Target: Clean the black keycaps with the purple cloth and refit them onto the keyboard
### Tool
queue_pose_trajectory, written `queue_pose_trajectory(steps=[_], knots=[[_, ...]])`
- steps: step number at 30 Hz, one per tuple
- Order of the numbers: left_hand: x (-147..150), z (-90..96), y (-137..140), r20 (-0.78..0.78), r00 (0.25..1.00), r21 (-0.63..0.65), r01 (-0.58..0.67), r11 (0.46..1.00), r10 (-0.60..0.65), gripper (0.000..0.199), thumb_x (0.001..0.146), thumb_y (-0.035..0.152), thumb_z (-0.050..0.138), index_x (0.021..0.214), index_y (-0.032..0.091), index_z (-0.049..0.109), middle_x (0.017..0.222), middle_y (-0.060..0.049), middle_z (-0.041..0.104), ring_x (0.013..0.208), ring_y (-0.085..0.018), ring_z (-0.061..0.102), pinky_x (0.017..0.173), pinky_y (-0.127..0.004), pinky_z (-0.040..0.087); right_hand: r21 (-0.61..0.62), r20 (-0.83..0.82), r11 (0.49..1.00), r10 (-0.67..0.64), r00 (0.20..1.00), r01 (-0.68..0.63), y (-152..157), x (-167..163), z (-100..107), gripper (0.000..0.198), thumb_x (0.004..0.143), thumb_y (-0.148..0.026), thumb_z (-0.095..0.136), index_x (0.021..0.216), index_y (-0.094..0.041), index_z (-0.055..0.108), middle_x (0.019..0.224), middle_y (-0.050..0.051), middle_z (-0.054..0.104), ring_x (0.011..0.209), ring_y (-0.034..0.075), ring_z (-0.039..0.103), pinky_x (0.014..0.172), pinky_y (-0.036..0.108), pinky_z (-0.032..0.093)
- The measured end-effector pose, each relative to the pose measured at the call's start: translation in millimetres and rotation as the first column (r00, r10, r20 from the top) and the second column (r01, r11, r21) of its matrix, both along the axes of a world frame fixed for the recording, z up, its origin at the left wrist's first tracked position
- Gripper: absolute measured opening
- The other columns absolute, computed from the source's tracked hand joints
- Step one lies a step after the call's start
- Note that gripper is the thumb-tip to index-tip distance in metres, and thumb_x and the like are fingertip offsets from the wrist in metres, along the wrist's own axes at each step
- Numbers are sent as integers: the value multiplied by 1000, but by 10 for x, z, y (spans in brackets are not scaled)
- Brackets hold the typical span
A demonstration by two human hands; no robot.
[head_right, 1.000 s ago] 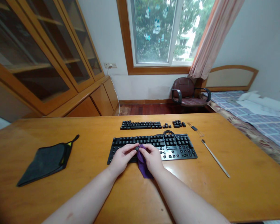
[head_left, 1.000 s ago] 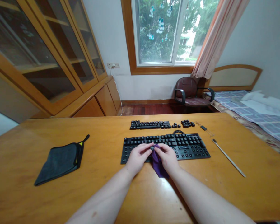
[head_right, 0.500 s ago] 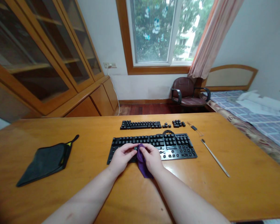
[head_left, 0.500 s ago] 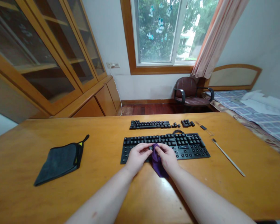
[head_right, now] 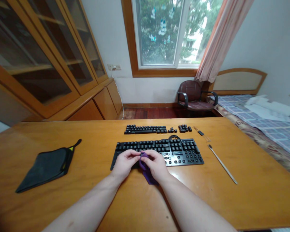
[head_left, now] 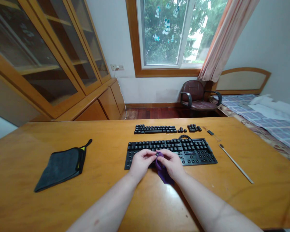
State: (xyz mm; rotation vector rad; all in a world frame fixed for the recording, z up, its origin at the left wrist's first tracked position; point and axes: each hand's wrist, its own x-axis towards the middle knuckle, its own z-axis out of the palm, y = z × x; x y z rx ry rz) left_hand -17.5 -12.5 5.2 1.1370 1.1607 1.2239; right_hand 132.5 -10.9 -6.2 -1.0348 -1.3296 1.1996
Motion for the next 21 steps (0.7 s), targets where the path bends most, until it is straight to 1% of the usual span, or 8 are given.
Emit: queue_pose_trajectory(steps=[4,7,11,15,17,21], knots=[[-2,19,-4,-65,998,35,4,999,-2,11,61,22,72,69,15,69,76,-4,71,76,-19,66,76,-33,53,-53,-24,999,-14,1000,13,8,14,33,11,64,-29,71,70,-20,72,81,5,70,80,21,64,77,34,49],[-5,34,2,-103,995,48,-7,999,12,10,60,21,73,68,16,70,75,-4,71,75,-19,66,75,-32,53,-85,-34,996,-42,999,39,11,24,61,10,64,-30,71,65,-19,71,77,6,70,76,21,64,73,33,49],[-7,38,4,-135,990,73,-18,997,28,8,61,20,72,68,17,70,76,-4,70,76,-18,65,75,-30,52,-131,-49,991,-28,998,21,13,18,63,13,65,-31,71,70,-19,72,80,6,71,76,21,64,72,33,49],[-13,45,-6,-167,986,125,0,992,21,5,64,19,70,68,17,71,75,-3,68,76,-17,64,76,-30,51,-113,-42,994,2,999,-7,7,6,62,16,64,-30,72,77,-19,73,86,6,72,82,22,64,78,35,48],[-16,49,-11,-175,985,147,17,989,9,5,65,19,70,69,18,71,77,-4,68,78,-17,64,77,-30,51,-104,-34,995,-6,999,3,4,10,72,14,64,-29,72,74,-19,73,84,6,72,82,22,65,78,35,48],[-16,40,-10,-192,981,150,10,989,19,6,64,21,71,69,18,72,78,-4,68,77,-18,63,76,-30,51,-102,-9,994,-46,999,44,13,35,84,14,66,-31,70,70,-19,72,76,6,71,76,22,65,74,34,49]])
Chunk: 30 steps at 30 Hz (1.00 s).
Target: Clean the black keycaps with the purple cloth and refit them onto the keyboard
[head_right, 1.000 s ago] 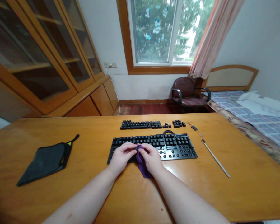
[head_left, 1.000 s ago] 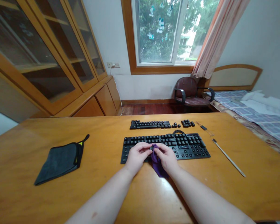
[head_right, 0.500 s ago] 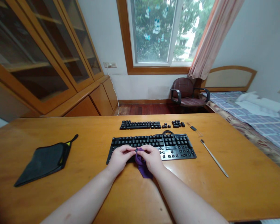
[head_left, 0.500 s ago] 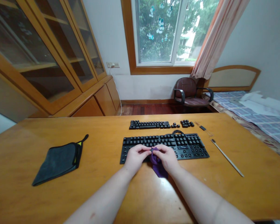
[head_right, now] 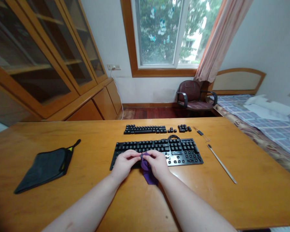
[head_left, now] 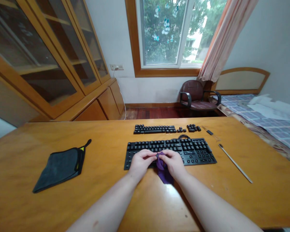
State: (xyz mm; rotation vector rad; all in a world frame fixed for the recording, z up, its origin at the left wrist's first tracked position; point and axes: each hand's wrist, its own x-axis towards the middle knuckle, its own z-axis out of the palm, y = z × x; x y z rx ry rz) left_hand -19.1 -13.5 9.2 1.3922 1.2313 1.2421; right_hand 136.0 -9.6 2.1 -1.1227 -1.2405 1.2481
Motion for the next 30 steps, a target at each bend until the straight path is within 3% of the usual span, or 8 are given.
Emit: queue_pose_trajectory(steps=[9,19,30], knots=[[36,-96,16,136,990,-43,43,998,-37,20,64,20,71,83,16,65,88,-5,65,82,-17,63,80,-32,52,-37,-31,998,-61,998,59,-6,-69,-19,19,67,-34,69,78,-18,72,83,7,72,82,23,65,79,36,49],[36,-84,11,51,999,42,-9,999,7,18,67,17,66,85,16,63,91,-5,62,84,-16,62,82,-31,52,-22,-47,997,-74,996,74,5,-74,-86,24,72,-37,65,86,-19,71,87,7,72,83,22,65,79,37,49],[-1,-46,-41,-293,956,209,84,974,-19,13,71,11,58,78,20,63,84,-3,64,83,-17,61,80,-33,50,-32,-91,999,-22,996,19,-9,-82,-93,26,61,-24,74,86,-18,69,84,6,71,80,21,65,78,36,49]])
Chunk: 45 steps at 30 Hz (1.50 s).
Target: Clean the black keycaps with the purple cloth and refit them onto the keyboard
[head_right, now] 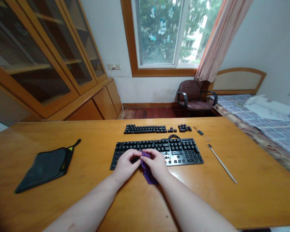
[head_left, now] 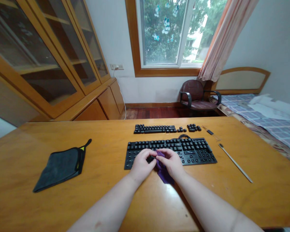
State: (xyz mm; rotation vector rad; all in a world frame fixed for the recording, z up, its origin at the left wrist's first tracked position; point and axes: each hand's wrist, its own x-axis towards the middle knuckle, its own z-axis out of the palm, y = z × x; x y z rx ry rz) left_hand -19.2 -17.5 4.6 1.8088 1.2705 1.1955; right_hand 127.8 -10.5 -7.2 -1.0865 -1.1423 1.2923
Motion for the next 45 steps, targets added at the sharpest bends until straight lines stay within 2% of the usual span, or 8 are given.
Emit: queue_pose_trajectory(steps=[2,7,13,19,30,37,41,45], knots=[[2,-3,0,-9,1000,-20,1,1000,-1,14,71,12,58,82,20,63,85,-3,64,83,-17,61,80,-32,51,1,-18,1000,-2,1000,2,-3,-4,2,23,63,-24,72,84,-18,68,81,5,71,77,20,65,76,34,49],[19,-30,12,85,996,-88,4,996,3,29,70,13,61,98,19,58,94,-5,64,86,-16,63,84,-32,51,0,-48,1000,-15,999,15,6,-3,-1,17,67,-25,69,81,-19,66,80,4,69,75,18,64,73,32,49],[2,-19,1,61,998,-72,31,997,-27,24,70,11,59,93,19,59,94,-4,65,86,-16,63,82,-31,52,-19,-95,998,52,994,-54,5,-4,3,29,59,-22,75,86,-19,63,81,3,69,77,18,64,72,31,49],[21,-25,16,90,996,-93,12,996,-4,23,70,13,62,92,18,59,91,-4,65,85,-16,64,82,-31,53,-35,-75,999,-15,997,13,14,-1,18,22,63,-27,72,83,-18,66,77,4,69,72,17,63,70,30,48],[13,-75,72,203,979,-125,6,992,20,21,73,17,61,94,17,59,93,-5,65,86,-15,63,83,-31,52,-40,-96,997,-73,993,69,21,-2,-7,28,68,-33,69,91,-18,64,81,4,68,73,17,62,68,29,47],[-3,-75,74,147,989,-123,18,992,0,20,76,17,59,95,17,63,96,-6,66,91,-16,63,87,-33,51,-40,-81,997,-68,994,65,15,0,19,28,66,-33,70,90,-18,64,78,3,68,71,17,62,67,29,47],[-32,-53,81,86,996,-45,-30,999,34,19,76,16,59,93,19,67,101,-6,64,96,-17,61,89,-33,50,-31,-78,998,-53,996,51,17,-4,10,26,66,-31,70,88,-18,64,79,3,68,72,16,61,67,29,48],[-42,-16,78,55,997,-29,-43,999,44,18,75,18,62,91,20,69,96,-6,65,89,-17,62,80,-31,53,-29,-52,999,-31,998,30,2,-12,9,26,67,-31,70,88,-18,64,80,4,68,72,17,62,68,30,48]])
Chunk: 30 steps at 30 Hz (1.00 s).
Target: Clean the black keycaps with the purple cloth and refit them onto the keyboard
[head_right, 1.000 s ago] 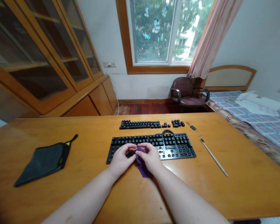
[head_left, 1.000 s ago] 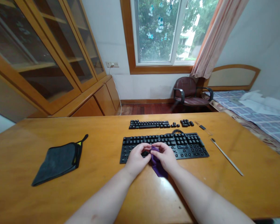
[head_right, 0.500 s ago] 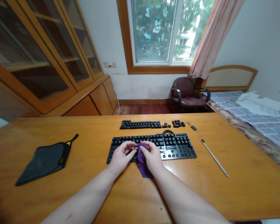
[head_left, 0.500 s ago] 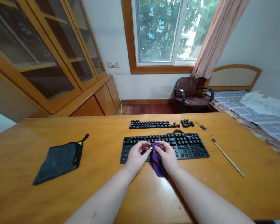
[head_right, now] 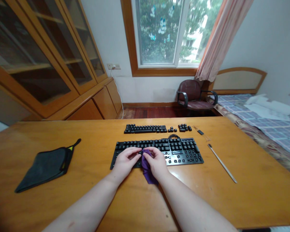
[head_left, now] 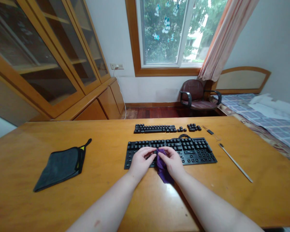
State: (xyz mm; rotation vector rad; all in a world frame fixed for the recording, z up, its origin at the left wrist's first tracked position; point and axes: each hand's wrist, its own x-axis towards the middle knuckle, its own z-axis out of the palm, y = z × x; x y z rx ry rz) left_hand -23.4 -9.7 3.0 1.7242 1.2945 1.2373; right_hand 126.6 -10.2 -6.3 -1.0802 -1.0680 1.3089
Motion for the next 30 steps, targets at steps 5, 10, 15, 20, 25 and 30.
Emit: queue_pose_trajectory(steps=[5,10,15,20,25,30], knots=[[23,19,-13,-23,1000,-20,-3,1000,3,14,73,22,64,86,19,69,87,-5,65,77,-15,62,71,-28,54,30,51,1000,3,999,-4,-14,-8,7,24,68,-30,69,87,-18,64,84,6,69,77,19,62,73,32,48],[-167,91,74,-176,984,51,-6,999,15,16,75,21,60,89,21,68,93,-5,65,87,-17,61,80,-31,52,27,38,1000,1,999,-2,-17,-15,-12,24,69,-33,69,88,-18,65,82,6,69,75,19,63,71,32,48],[-573,216,210,-452,867,102,-182,978,209,19,75,20,54,90,19,67,92,-6,66,88,-20,61,85,-37,49,8,45,1000,6,999,-6,-26,-21,-11,26,68,-34,69,87,-18,65,81,5,69,71,18,62,67,30,47],[-659,226,230,-567,811,70,-125,990,143,22,76,18,51,93,20,65,93,-5,67,88,-20,61,84,-35,49,17,71,1000,3,998,-4,-28,-18,15,27,68,-35,69,87,-17,65,81,6,69,73,19,63,69,31,48],[-556,170,212,-591,806,33,9,999,13,26,76,16,52,98,22,64,99,-4,67,92,-21,61,85,-34,48,16,58,1000,2,998,-3,-26,-18,24,25,68,-34,69,87,-18,65,82,6,69,75,19,63,71,32,48],[-545,147,218,-655,756,65,78,995,-17,25,76,14,53,95,23,66,97,-3,68,92,-22,60,86,-36,46,16,58,1000,14,998,-15,-21,-17,13,23,70,-32,68,87,-17,64,82,6,69,75,19,62,72,33,47]])
